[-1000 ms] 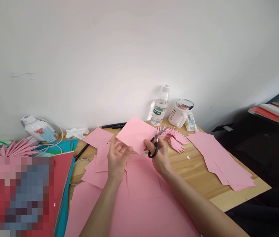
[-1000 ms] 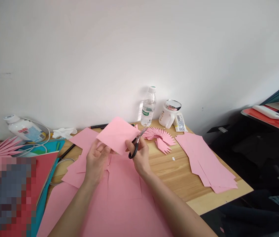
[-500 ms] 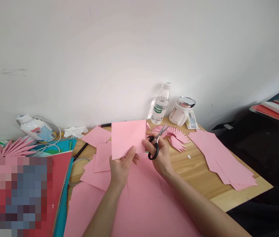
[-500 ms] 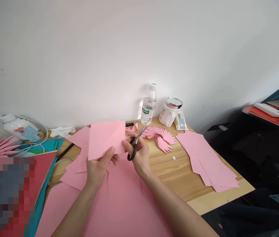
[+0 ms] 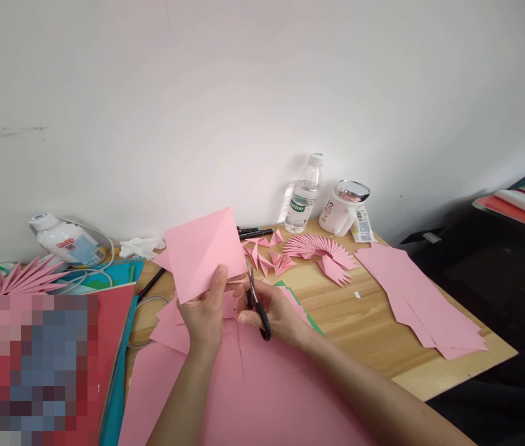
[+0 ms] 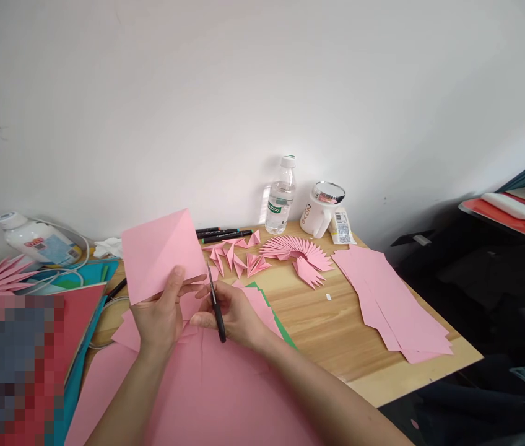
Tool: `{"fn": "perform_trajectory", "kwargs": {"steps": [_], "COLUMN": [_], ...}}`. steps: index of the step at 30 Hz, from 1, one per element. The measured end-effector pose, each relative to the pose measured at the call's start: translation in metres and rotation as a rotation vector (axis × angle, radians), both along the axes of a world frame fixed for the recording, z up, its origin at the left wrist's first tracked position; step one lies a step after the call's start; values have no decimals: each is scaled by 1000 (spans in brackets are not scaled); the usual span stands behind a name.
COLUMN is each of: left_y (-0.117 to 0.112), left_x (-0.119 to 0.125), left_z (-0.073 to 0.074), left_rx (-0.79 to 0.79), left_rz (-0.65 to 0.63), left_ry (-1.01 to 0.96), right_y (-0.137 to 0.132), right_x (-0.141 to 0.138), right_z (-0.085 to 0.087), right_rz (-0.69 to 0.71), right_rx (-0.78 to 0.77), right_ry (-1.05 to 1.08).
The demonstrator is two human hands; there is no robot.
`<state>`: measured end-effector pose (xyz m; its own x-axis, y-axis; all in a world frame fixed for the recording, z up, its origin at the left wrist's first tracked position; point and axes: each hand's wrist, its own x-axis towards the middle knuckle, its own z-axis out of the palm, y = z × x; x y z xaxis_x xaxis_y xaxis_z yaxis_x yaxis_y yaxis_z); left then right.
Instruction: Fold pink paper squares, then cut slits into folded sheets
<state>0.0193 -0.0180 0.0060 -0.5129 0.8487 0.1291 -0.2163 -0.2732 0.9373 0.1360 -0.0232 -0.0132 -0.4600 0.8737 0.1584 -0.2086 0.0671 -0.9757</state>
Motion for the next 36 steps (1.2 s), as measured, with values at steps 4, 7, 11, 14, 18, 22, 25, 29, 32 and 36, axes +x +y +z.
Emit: {"fn": "perform_trajectory", "kwargs": {"steps": [4,7,11,14,18,22,25,29,32,36], "left_y": [-1,-2,-2,-3,-4,-5,-6,-5,-5,-4], "left_x": [2,3,4,4,4,4,4,4,4,4], "left_z": [-3,-5,-6,-6,-6,-5,-5,-6,-7,-8], "left_rx": [2,3,0,0,-19,-28,-32,-36,-26,-11], "left_rz": [79,120,125,115,72,60,61,74,84,99], "left_ry": [95,164,162,137,97,98,106,113,115,106], "right_y": [0,0,0,0,-1,-1,0,0,0,1], "right_x": [1,1,0,0,0,-1,-1,0,0,1], "right_z": [4,5,2,2,6,8,6,4,3,1], "right_rz": [-29,-37,-50,-46,-41,-54,-73,-84,-81,-78], "right_rx": [10,8,3,-7,-29,-36,-24,-10,-9,-18], "right_ry": [-29,-47,-59,-51,-31,-33,-43,-54,-68,-66]}}
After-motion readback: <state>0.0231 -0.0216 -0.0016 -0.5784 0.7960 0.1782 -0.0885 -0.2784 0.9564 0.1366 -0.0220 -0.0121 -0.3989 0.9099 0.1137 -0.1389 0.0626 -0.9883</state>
